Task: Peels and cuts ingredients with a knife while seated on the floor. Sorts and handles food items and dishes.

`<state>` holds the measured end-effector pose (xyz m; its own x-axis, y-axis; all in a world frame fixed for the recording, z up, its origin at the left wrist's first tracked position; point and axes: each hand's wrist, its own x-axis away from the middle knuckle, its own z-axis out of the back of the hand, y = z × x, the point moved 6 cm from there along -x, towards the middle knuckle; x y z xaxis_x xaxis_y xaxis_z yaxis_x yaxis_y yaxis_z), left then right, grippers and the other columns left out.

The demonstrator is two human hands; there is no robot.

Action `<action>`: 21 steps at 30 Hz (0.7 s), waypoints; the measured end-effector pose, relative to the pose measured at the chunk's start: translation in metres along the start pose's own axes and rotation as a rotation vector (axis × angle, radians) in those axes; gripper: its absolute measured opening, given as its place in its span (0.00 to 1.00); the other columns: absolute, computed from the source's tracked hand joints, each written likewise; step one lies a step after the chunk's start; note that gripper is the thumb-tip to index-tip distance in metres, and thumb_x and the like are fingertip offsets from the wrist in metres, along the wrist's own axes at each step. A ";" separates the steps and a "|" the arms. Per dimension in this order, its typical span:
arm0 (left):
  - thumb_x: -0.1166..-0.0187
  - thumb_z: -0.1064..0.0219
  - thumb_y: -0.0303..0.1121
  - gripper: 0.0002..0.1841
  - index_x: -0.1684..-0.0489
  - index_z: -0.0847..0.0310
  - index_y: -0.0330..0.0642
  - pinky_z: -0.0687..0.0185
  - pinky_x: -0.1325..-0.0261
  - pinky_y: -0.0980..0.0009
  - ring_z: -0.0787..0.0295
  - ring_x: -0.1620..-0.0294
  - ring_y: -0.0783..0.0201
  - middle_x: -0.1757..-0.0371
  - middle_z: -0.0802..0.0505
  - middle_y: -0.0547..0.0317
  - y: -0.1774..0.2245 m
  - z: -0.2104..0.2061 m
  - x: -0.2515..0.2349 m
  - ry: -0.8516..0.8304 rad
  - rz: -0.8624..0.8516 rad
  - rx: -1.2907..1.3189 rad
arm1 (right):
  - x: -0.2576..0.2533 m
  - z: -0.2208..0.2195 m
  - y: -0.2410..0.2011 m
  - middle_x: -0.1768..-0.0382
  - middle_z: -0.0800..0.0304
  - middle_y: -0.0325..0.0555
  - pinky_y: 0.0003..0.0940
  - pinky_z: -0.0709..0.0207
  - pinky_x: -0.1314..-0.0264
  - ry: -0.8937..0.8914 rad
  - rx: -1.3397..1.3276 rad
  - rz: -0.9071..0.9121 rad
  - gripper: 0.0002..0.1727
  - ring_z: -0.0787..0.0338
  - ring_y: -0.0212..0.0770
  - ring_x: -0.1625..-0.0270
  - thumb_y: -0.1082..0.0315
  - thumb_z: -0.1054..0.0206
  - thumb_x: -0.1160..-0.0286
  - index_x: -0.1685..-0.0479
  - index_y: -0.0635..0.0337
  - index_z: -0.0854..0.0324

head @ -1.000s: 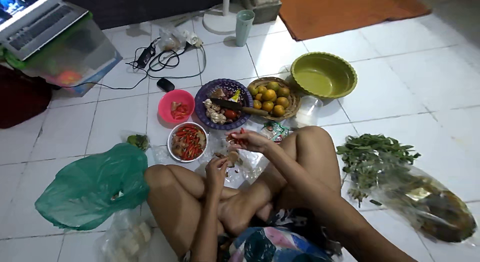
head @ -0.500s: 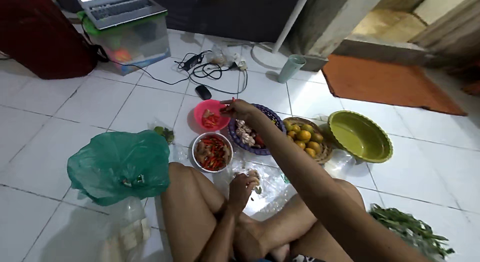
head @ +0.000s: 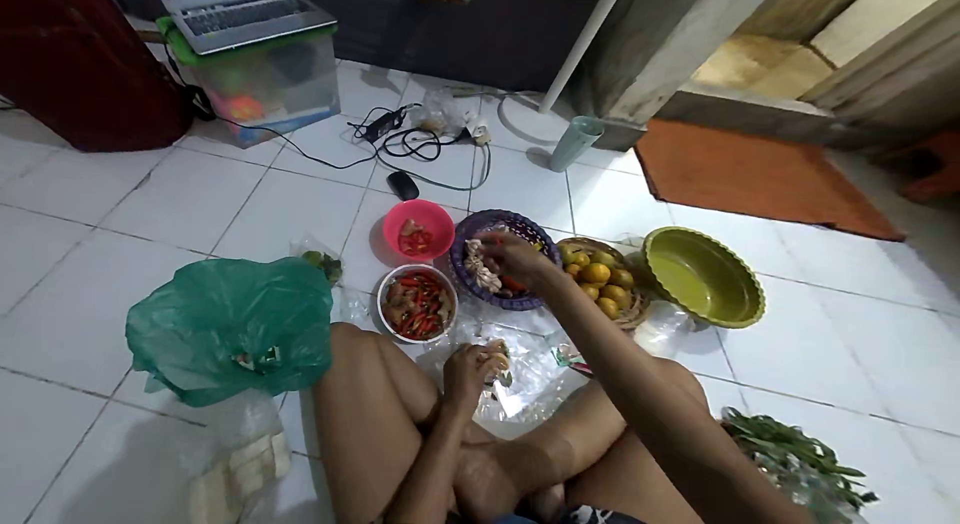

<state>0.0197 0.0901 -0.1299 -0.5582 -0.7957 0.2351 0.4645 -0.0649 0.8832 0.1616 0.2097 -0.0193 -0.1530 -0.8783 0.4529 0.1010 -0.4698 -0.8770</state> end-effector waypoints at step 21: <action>0.18 0.33 0.28 0.13 0.46 0.13 0.24 0.17 0.41 0.68 0.10 0.53 0.65 0.52 0.06 0.42 0.004 -0.012 0.034 -0.090 0.121 0.357 | 0.137 -0.014 0.151 0.44 0.12 0.55 0.33 0.20 0.34 0.086 -0.117 0.286 0.18 0.12 0.35 0.42 0.79 0.51 0.18 0.35 0.79 0.27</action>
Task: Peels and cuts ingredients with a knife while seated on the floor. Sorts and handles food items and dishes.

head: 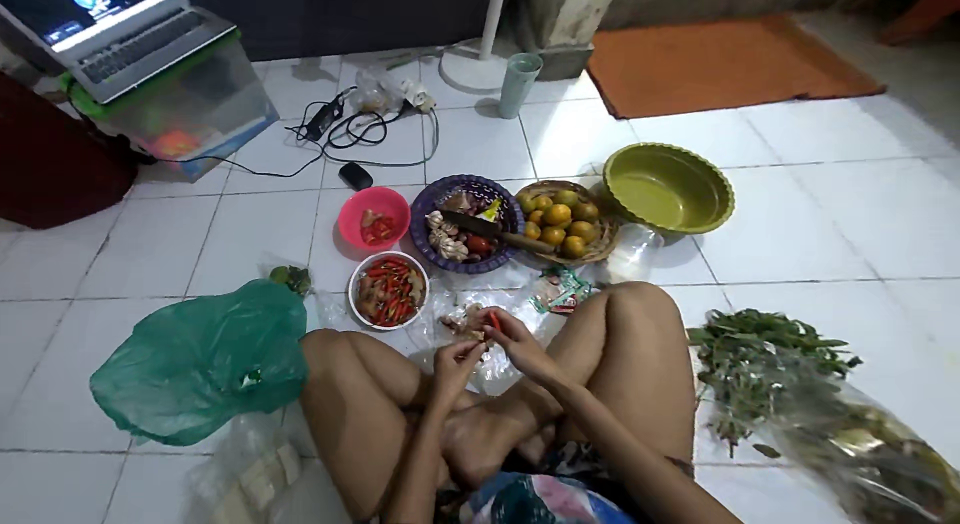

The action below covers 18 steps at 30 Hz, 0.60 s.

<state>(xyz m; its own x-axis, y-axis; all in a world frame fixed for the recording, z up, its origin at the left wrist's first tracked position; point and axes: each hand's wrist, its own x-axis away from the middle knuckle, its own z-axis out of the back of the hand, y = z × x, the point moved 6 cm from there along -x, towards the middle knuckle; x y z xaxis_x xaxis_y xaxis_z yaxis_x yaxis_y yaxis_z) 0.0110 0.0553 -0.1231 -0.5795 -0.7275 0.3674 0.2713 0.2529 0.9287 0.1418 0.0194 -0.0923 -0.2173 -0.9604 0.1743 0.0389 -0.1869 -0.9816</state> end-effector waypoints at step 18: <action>0.25 0.30 0.20 0.10 0.51 0.16 0.23 0.16 0.48 0.76 0.12 0.62 0.75 0.60 0.06 0.54 -0.012 0.006 0.000 0.072 0.100 0.196 | 0.011 0.002 0.004 0.42 0.12 0.48 0.17 0.29 0.52 0.117 -0.099 -0.032 0.21 0.20 0.19 0.53 0.71 0.58 0.10 0.41 0.74 0.20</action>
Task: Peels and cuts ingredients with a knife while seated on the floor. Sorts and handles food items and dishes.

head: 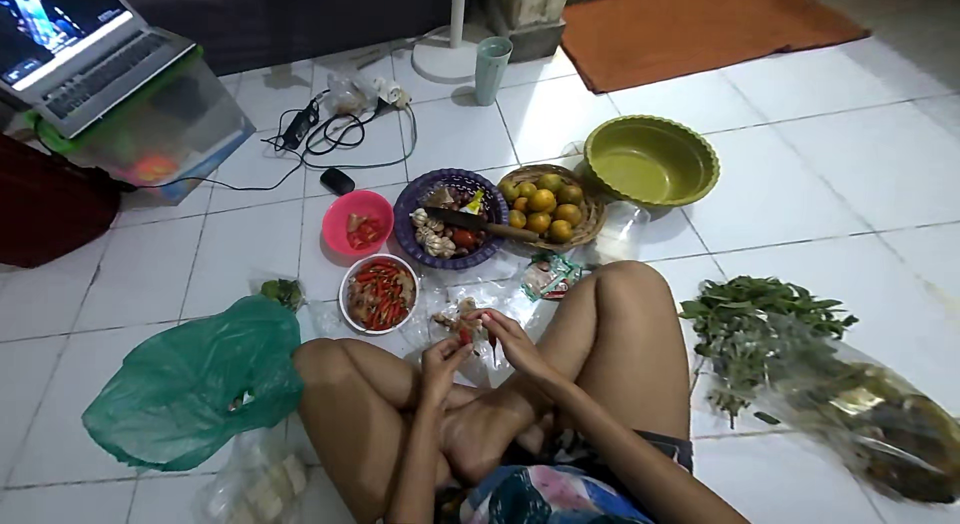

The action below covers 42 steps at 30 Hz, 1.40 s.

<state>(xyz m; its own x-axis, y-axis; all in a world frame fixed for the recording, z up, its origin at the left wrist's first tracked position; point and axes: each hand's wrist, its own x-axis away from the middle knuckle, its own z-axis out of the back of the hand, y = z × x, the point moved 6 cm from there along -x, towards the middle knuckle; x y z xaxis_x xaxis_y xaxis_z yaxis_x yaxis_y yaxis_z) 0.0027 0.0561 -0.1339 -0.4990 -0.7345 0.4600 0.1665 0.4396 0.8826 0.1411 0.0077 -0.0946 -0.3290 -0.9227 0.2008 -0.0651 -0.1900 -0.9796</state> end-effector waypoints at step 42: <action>0.08 0.57 0.34 0.18 0.61 0.18 0.51 0.13 0.50 0.78 0.09 0.65 0.75 0.71 0.08 0.71 0.056 0.168 -0.011 0.099 -0.435 1.030 | -0.184 -0.043 -0.038 0.27 0.25 0.76 0.69 0.30 0.30 -0.102 1.405 -0.318 0.24 0.25 0.74 0.24 0.75 0.39 0.17 0.25 0.76 0.29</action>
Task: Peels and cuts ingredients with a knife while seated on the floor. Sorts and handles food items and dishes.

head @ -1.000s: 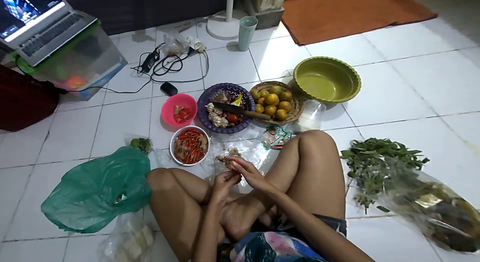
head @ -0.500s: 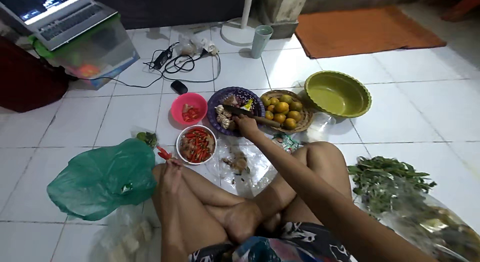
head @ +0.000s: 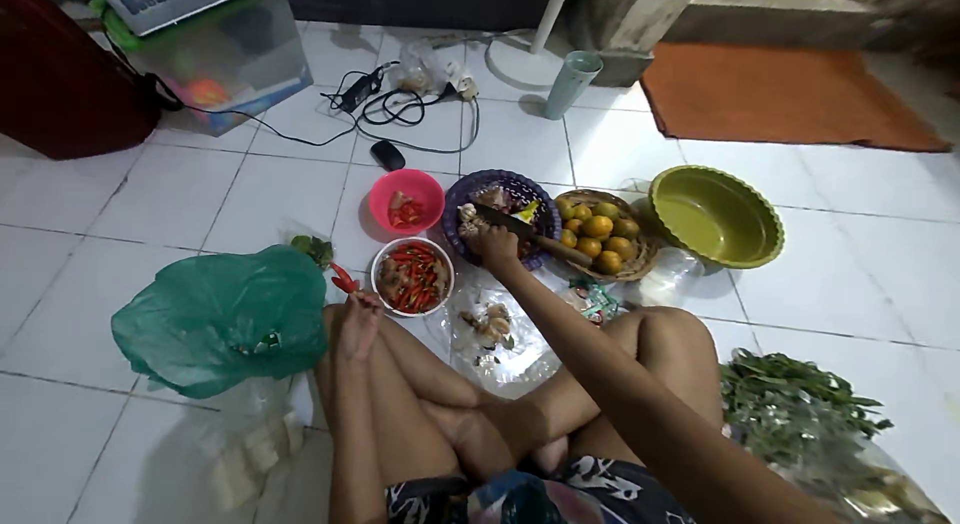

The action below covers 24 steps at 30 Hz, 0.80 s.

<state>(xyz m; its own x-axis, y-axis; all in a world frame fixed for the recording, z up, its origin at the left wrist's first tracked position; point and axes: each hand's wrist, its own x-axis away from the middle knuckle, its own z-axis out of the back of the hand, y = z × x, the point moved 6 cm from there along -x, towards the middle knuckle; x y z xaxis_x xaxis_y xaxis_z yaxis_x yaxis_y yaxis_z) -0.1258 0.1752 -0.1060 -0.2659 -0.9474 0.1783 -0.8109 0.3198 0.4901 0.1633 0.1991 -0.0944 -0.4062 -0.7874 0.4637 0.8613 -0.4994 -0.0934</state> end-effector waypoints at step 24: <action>0.08 0.69 0.31 0.25 0.64 0.21 0.49 0.12 0.51 0.77 0.10 0.66 0.74 0.72 0.10 0.70 -0.001 0.004 -0.004 0.055 0.008 0.045 | 0.028 0.012 -0.062 0.43 0.11 0.69 0.69 0.27 0.31 -0.040 -0.383 0.478 0.17 0.14 0.69 0.36 0.70 0.26 0.28 0.42 0.70 0.13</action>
<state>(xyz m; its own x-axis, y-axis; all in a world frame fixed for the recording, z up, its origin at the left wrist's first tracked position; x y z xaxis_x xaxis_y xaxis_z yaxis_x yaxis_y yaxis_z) -0.1265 0.1789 -0.1108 -0.2444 -0.9423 0.2289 -0.8318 0.3251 0.4499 0.1019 0.2124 -0.0655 0.0160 -0.9457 0.3247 0.7712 -0.1950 -0.6060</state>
